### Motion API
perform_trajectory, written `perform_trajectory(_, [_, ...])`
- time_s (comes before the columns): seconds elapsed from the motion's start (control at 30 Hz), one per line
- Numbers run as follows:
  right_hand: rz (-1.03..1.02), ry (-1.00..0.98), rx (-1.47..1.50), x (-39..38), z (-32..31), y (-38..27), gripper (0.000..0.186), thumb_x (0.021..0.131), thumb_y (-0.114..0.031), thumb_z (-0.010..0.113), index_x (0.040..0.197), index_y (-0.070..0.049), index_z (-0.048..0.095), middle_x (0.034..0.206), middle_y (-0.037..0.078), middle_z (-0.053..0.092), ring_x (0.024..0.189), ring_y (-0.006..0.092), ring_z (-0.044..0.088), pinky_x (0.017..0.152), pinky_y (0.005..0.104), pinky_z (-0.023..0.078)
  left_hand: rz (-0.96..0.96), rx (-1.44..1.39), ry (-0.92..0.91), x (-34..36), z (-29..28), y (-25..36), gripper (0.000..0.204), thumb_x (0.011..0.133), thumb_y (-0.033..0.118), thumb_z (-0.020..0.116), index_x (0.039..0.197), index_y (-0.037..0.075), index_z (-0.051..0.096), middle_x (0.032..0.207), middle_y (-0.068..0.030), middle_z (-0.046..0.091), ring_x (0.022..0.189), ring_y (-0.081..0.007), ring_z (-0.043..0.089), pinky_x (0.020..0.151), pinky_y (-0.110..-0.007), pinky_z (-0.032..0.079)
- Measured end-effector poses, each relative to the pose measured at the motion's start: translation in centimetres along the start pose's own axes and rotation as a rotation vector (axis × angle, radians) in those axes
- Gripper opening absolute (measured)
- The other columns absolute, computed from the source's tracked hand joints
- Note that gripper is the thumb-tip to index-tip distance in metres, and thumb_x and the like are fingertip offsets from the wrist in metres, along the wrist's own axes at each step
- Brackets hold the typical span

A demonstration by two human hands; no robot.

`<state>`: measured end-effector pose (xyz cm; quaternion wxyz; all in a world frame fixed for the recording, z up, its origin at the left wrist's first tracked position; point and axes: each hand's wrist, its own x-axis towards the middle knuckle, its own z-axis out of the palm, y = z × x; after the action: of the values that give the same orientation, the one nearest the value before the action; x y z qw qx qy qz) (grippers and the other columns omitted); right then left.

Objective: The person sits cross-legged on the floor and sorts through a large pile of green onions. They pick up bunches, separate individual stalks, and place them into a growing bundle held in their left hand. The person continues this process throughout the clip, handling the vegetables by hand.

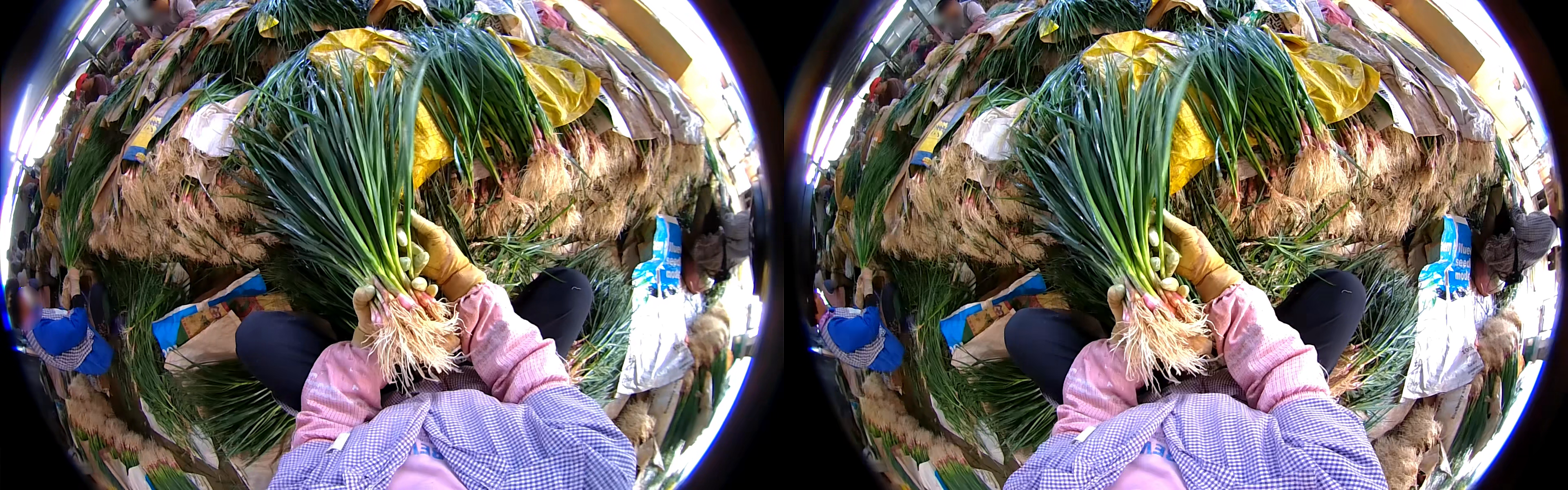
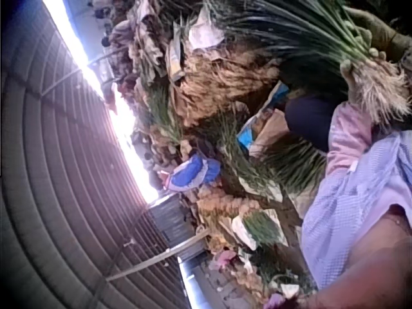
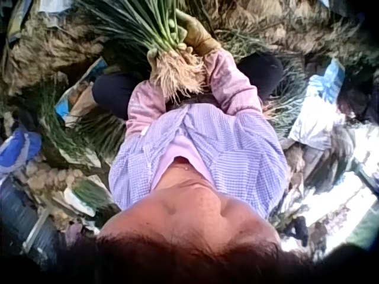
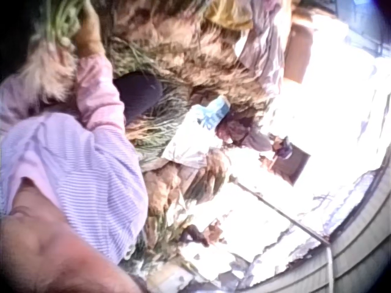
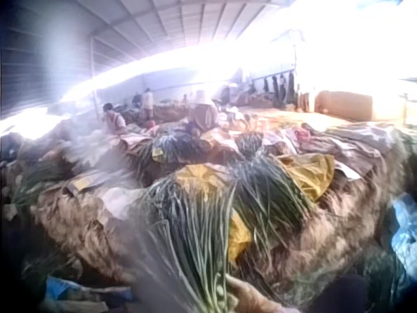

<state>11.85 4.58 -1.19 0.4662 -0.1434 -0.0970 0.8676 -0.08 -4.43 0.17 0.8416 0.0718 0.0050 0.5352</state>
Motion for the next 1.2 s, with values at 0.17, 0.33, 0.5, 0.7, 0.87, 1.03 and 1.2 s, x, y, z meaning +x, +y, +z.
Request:
perform_trajectory(0.17, [-0.247,0.442,-0.852,0.6,-2.5,1.0,0.024,0.089,-0.023,0.057,0.103,-0.004,0.060,0.080,0.009,0.065,0.070,0.0225,0.061,0.066,0.0318,0.051,-0.024,-0.093,-0.099,0.9,-0.5,0.5,0.062,0.077,0.029,0.058,0.129,-0.002,0.043,0.129,-0.0189,0.048,0.102,-0.0267,0.054,0.102,-0.050,0.034])
perform_trajectory(0.33, [0.307,0.456,-1.949,-5.1,-4.7,-1.4,0.038,0.079,-0.036,0.067,0.104,-0.007,0.063,0.099,0.014,0.065,0.090,0.0286,0.063,0.085,0.0368,0.049,0.038,-0.029,-0.146,0.8,0.5,1.8,0.068,0.079,0.035,0.060,0.133,-0.001,0.037,0.130,-0.0199,0.046,0.106,-0.0276,0.055,0.100,-0.050,0.039])
perform_trajectory(0.5, [-0.546,0.922,-1.623,-4.0,-6.0,-10.6,0.036,0.081,-0.021,0.067,0.111,-0.002,0.060,0.101,0.014,0.065,0.090,0.0249,0.062,0.084,0.0312,0.048,-0.027,0.001,-0.011,2.3,0.2,0.6,0.078,0.076,0.034,0.065,0.137,-0.001,0.031,0.120,-0.0156,0.055,0.105,-0.0254,0.057,0.100,-0.046,0.040])
perform_trajectory(0.7, [-0.578,0.901,-1.883,-5.6,0.0,-10.5,0.017,0.087,-0.018,0.057,0.101,-0.009,0.061,0.082,0.011,0.065,0.068,0.0242,0.063,0.063,0.0345,0.051,-0.042,0.065,0.072,1.1,1.4,1.9,0.075,0.069,0.035,0.067,0.128,-0.003,0.041,0.128,-0.0192,0.049,0.112,-0.0303,0.053,0.101,-0.048,0.039])
perform_trajectory(0.87, [-0.365,0.476,-2.495,-8.8,2.4,-3.7,0.018,0.085,-0.015,0.050,0.100,-0.011,0.059,0.080,0.009,0.064,0.068,0.0244,0.064,0.058,0.0350,0.051,-0.181,0.366,0.186,2.7,-0.3,2.7,0.072,0.071,0.020,0.062,0.128,-0.013,0.035,0.114,-0.0301,0.051,0.070,-0.0112,0.056,0.047,-0.014,0.046])
perform_trajectory(1.03, [-0.050,0.478,-2.398,-9.7,-1.0,-6.0,0.015,0.081,-0.013,0.058,0.093,-0.004,0.061,0.078,0.012,0.065,0.073,0.0274,0.065,0.065,0.0375,0.051,-0.028,0.274,0.154,3.1,0.9,0.9,0.062,0.072,0.027,0.063,0.118,-0.010,0.046,0.109,-0.0210,0.056,0.078,-0.0196,0.056,0.075,-0.029,0.049])
perform_trajectory(1.2, [-0.140,0.538,-0.839,-8.0,-2.4,-6.1,0.016,0.089,-0.012,0.060,0.100,-0.002,0.060,0.090,0.007,0.065,0.068,0.0101,0.058,0.058,0.0205,0.048,0.068,0.111,-0.146,2.6,0.7,0.0,0.060,0.082,0.043,0.060,0.119,-0.003,0.050,0.107,-0.0167,0.055,0.088,-0.0242,0.055,0.095,-0.047,0.044])
